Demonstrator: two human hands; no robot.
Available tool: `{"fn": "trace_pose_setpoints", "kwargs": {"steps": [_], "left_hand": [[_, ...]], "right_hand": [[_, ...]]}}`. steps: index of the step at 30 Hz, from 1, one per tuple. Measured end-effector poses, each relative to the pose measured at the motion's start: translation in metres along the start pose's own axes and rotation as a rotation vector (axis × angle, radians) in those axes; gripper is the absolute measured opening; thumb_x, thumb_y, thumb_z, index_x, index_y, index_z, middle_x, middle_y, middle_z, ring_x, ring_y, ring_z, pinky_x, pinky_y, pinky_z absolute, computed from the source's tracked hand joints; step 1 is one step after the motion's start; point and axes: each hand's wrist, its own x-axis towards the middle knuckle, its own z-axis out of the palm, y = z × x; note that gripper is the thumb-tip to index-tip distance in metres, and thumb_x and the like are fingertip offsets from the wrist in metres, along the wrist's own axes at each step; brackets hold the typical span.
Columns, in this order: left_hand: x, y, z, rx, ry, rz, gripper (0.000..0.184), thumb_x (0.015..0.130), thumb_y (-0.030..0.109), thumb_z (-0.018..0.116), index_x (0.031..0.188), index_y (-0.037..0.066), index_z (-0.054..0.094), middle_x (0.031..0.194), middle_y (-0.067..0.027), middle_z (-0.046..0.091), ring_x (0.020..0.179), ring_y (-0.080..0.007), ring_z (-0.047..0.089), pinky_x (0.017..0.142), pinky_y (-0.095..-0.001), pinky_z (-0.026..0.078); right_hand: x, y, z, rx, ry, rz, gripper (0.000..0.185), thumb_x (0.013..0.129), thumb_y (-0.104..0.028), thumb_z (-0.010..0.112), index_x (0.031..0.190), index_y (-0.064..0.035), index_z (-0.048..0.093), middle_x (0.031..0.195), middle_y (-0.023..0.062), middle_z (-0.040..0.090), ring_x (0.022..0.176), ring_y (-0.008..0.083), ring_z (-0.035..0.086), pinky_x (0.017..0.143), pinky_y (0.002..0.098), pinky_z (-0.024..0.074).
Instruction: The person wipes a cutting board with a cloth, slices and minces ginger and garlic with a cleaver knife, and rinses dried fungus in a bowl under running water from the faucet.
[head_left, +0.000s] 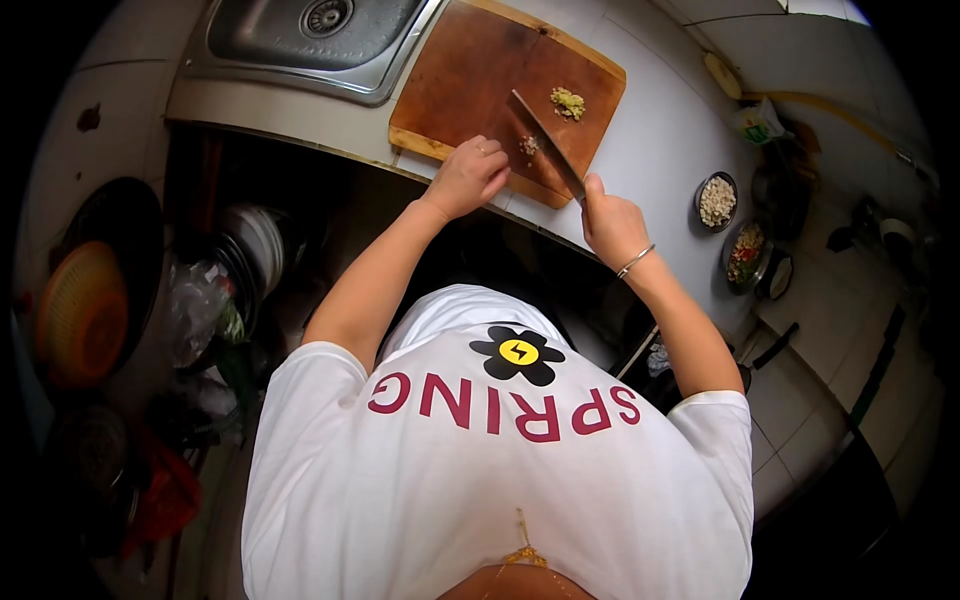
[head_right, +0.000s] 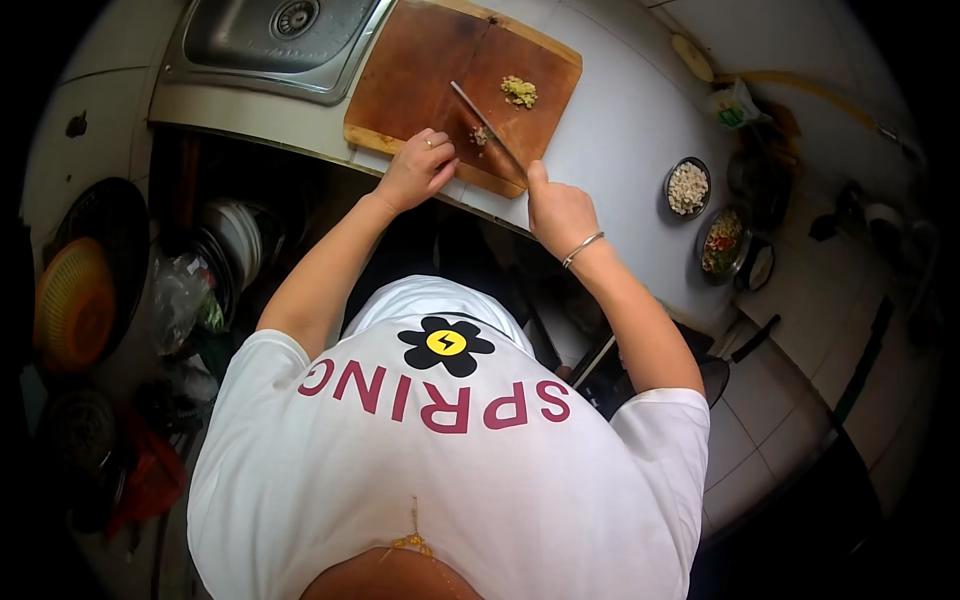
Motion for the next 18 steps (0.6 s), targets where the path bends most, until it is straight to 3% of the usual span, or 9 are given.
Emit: {"fn": "trace_pose_setpoints", "kwargs": {"steps": [5, 8, 10, 12, 13, 16, 18], "left_hand": [[0.0, 0.007, -0.004, 0.025, -0.085, -0.028, 0.008, 0.077, 0.006, 0.065, 0.081, 0.004, 0.059, 0.084, -0.0102, 0.057, 0.082, -0.0303, 0.055, 0.073, -0.039, 0.046], [0.0, 0.017, 0.006, -0.048, -0.068, 0.126, 0.012, 0.077, 0.006, 0.065, 0.088, 0.004, 0.061, 0.095, -0.0094, 0.061, 0.091, -0.0303, 0.057, 0.08, -0.038, 0.048], [0.008, 0.024, 0.011, -0.079, -0.033, 0.028, 0.016, 0.077, 0.003, 0.063, 0.093, 0.003, 0.063, 0.104, -0.0101, 0.062, 0.101, -0.0308, 0.057, 0.088, -0.039, 0.047], [0.012, 0.03, 0.012, -0.137, -0.021, -0.081, 0.017, 0.078, 0.001, 0.061, 0.095, 0.002, 0.063, 0.106, -0.011, 0.062, 0.103, -0.0312, 0.057, 0.09, -0.0403, 0.047], [0.009, 0.033, 0.011, -0.1, 0.005, -0.159, 0.023, 0.081, 0.0, 0.059, 0.103, 0.002, 0.062, 0.111, -0.0121, 0.06, 0.107, -0.0319, 0.056, 0.091, -0.0404, 0.046], [0.021, 0.052, 0.01, -0.168, 0.196, -0.16, 0.027, 0.083, 0.002, 0.059, 0.11, 0.004, 0.059, 0.115, -0.0127, 0.058, 0.108, -0.0327, 0.055, 0.092, -0.0403, 0.046], [0.03, 0.05, 0.013, -0.147, 0.167, -0.101, 0.027, 0.085, 0.004, 0.059, 0.111, 0.004, 0.057, 0.117, -0.0128, 0.057, 0.11, -0.0331, 0.055, 0.095, -0.0405, 0.045]], "right_hand": [[0.004, 0.008, 0.019, 0.017, -0.008, 0.042, 0.02, 0.087, -0.007, 0.051, 0.101, 0.0015, 0.039, 0.058, 0.0187, 0.057, 0.055, 0.0412, 0.057, 0.051, 0.051, 0.0439], [0.0, 0.005, 0.011, 0.137, 0.042, 0.061, 0.022, 0.089, -0.008, 0.051, 0.104, 0.0029, 0.039, 0.06, 0.0202, 0.057, 0.057, 0.0424, 0.057, 0.052, 0.0509, 0.0443], [-0.006, 0.002, 0.008, 0.243, 0.111, 0.088, 0.023, 0.09, -0.008, 0.052, 0.106, 0.0037, 0.039, 0.061, 0.022, 0.057, 0.058, 0.0438, 0.057, 0.053, 0.0503, 0.0449], [-0.011, 0.003, 0.01, 0.437, 0.096, 0.205, 0.025, 0.091, -0.007, 0.052, 0.109, 0.0051, 0.039, 0.06, 0.0203, 0.057, 0.053, 0.0392, 0.058, 0.05, 0.0459, 0.0458], [-0.012, 0.003, 0.012, 0.534, 0.09, 0.262, 0.026, 0.092, -0.007, 0.052, 0.11, 0.0057, 0.039, 0.06, 0.0194, 0.056, 0.051, 0.037, 0.058, 0.049, 0.0436, 0.0463], [-0.01, -0.005, 0.007, 0.827, -0.019, 0.41, 0.028, 0.093, -0.008, 0.051, 0.112, 0.0076, 0.038, 0.058, 0.0139, 0.055, 0.044, 0.0251, 0.057, 0.044, 0.0354, 0.0453], [-0.011, -0.011, 0.011, 0.911, -0.008, 0.407, 0.03, 0.094, -0.009, 0.051, 0.114, 0.0087, 0.038, 0.058, 0.0112, 0.055, 0.042, 0.0194, 0.055, 0.041, 0.0321, 0.0443]]}}
